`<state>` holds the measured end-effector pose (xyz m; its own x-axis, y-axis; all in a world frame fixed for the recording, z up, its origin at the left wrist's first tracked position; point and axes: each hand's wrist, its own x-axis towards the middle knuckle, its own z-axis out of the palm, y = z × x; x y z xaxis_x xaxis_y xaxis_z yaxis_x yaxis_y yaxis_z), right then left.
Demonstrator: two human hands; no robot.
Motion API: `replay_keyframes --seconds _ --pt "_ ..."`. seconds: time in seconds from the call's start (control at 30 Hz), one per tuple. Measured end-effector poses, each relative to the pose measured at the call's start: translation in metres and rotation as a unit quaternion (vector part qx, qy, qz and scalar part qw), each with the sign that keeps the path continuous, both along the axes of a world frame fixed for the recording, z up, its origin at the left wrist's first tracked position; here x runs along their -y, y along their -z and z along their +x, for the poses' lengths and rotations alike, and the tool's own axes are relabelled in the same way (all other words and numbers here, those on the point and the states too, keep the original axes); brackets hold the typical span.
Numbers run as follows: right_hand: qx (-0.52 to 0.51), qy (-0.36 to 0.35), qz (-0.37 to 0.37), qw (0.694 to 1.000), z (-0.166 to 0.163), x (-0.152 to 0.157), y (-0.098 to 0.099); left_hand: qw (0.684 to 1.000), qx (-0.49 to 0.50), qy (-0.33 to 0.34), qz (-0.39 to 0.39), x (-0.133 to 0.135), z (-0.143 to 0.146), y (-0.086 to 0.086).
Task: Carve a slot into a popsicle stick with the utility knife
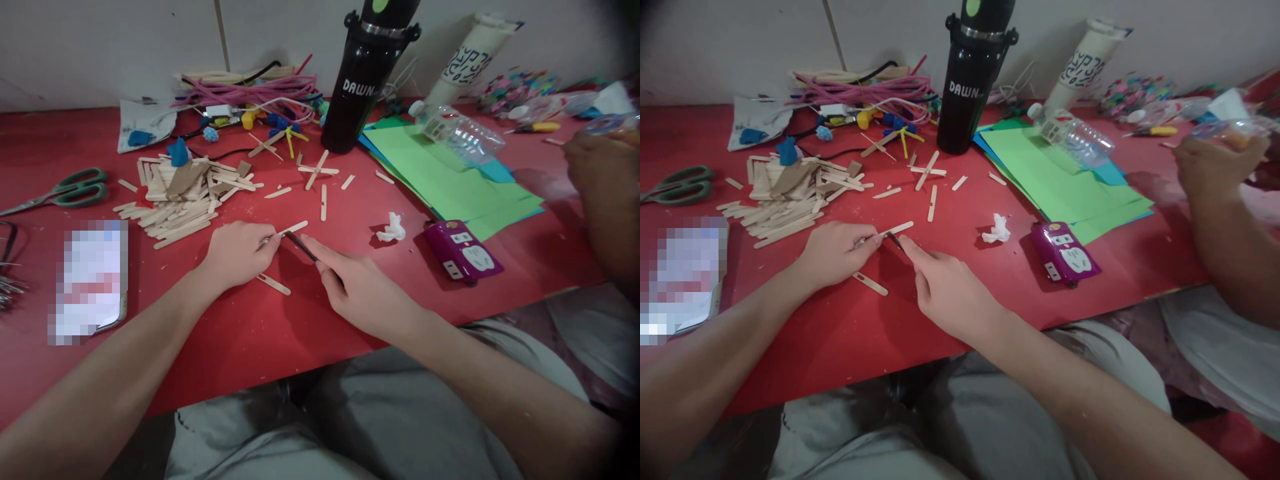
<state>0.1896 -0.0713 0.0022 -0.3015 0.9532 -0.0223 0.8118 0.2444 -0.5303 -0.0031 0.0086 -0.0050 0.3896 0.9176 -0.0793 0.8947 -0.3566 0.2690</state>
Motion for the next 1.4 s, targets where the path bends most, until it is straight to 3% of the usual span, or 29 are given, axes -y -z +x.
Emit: replay_keyframes --seconds 0.4,0.8,1.4 --pt "0.018 -0.010 -0.011 1.000 -0.0004 0.0006 -0.0015 1.000 0.004 0.001 -0.005 -0.0003 -0.0015 -0.0012" --pt "-0.036 0.006 0.004 0.999 0.0032 0.0001 0.0013 1.000 0.020 0.000 -0.006 -0.0002 -0.0012 -0.0001" --pt "0.023 -0.007 -0.005 1.000 0.0001 0.0010 -0.0036 1.000 -0.001 0.002 0.001 0.0001 -0.0005 -0.0027"
